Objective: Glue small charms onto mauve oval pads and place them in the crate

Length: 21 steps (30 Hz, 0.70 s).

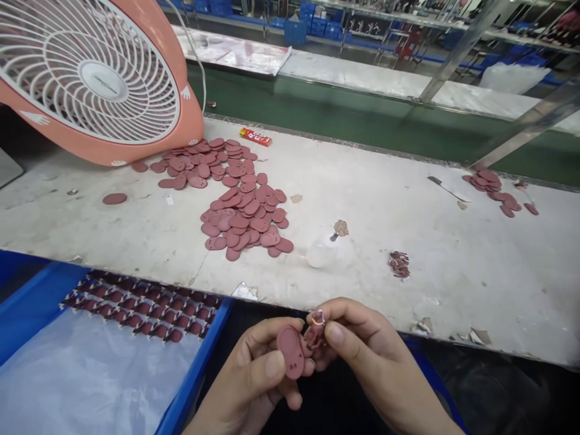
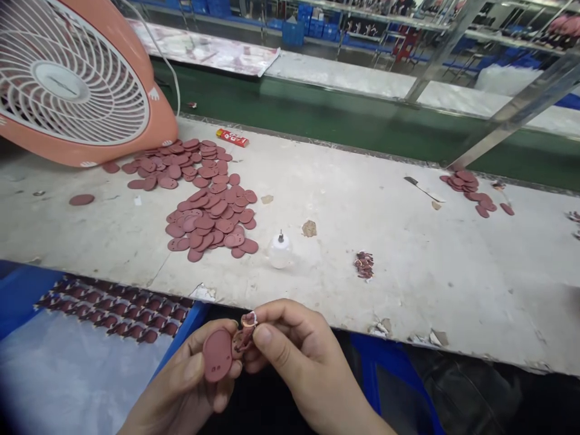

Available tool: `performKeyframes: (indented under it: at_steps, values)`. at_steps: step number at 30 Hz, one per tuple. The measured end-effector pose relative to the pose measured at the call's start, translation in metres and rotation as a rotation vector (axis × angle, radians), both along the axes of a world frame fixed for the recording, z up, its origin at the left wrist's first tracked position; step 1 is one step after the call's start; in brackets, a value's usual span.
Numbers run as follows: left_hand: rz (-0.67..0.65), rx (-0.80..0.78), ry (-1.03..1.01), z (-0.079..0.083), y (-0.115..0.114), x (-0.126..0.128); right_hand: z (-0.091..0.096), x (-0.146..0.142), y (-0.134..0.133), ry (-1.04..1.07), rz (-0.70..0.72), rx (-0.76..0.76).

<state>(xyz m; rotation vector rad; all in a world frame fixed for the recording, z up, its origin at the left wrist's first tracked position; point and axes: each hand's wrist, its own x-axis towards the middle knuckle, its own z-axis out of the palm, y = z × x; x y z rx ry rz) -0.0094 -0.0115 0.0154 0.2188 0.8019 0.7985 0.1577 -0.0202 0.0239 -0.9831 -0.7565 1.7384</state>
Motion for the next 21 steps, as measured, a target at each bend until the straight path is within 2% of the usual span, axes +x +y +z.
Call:
performKeyframes:
  at_steps: [7, 10, 13, 16, 21]
  values:
    - [0.025, 0.014, 0.043, -0.011, -0.002, -0.003, -0.006, -0.002, -0.003, 0.024, -0.019, -0.04]
    - [0.013, 0.006, 0.025, -0.009, 0.0, -0.005, -0.002, 0.004, -0.002, -0.048, 0.019, -0.015]
    - [-0.005, -0.069, 0.032, -0.002, 0.001, -0.006, 0.007, 0.011, -0.001, -0.182, 0.028, 0.027]
    - [-0.033, -0.107, 0.028, 0.002, 0.003, -0.007, 0.017, 0.013, 0.001, -0.343, 0.075, 0.12]
    - [-0.08, -0.071, -0.018, 0.001, 0.003, -0.008, 0.027, 0.009, 0.008, -0.575, 0.126, 0.345]
